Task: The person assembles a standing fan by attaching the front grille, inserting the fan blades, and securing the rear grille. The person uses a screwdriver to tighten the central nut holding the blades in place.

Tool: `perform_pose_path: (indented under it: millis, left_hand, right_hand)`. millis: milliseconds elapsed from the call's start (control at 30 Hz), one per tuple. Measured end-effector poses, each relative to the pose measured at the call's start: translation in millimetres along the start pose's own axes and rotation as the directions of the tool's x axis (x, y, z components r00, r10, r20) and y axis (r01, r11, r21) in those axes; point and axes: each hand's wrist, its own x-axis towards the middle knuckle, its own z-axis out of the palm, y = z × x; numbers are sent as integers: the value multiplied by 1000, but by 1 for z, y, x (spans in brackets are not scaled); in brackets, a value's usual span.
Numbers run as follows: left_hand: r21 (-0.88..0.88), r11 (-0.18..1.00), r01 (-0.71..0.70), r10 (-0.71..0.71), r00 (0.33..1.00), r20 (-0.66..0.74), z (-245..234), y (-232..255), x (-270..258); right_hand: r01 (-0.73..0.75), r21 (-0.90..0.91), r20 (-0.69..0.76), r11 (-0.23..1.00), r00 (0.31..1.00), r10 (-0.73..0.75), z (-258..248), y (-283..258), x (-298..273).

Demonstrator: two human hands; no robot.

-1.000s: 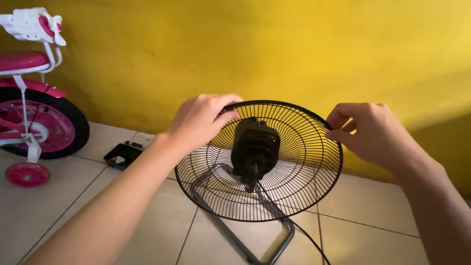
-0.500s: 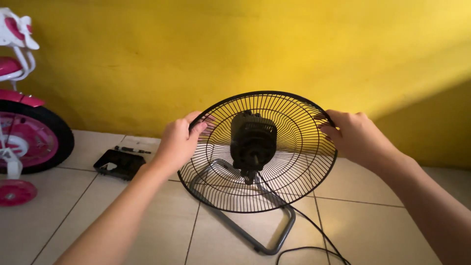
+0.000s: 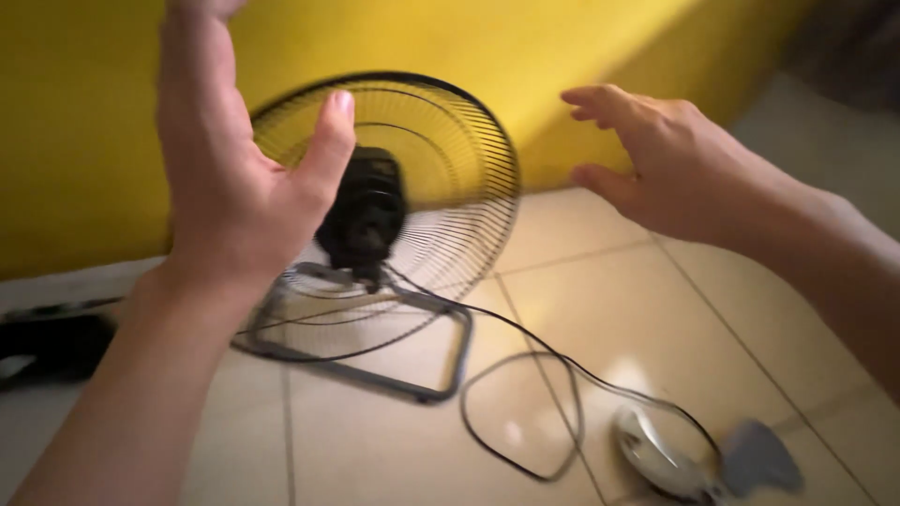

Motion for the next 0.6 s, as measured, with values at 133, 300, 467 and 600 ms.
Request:
perform_pose_path:
  millis: [133,300,467,600]
  left_hand:
    - [-34,994,-108,108,994,8,35,30,7]
    - [-232,965,-120,138,988,62,82,63,10]
    - [-395,915,-84,127,988,83,134,96,-1]
    - [-508,861,33,74,979,189,184,128,-26]
  right_hand:
    - [59,-22,0,998,998,-59,-24,-20,-38]
    - [-75,-27,84,997,993,77,-32,-18,-77]
    - [-265,-102,189,959,941,280,-34,7,-117]
    - [-486,-118,322,866,806,497,-19,48,-154]
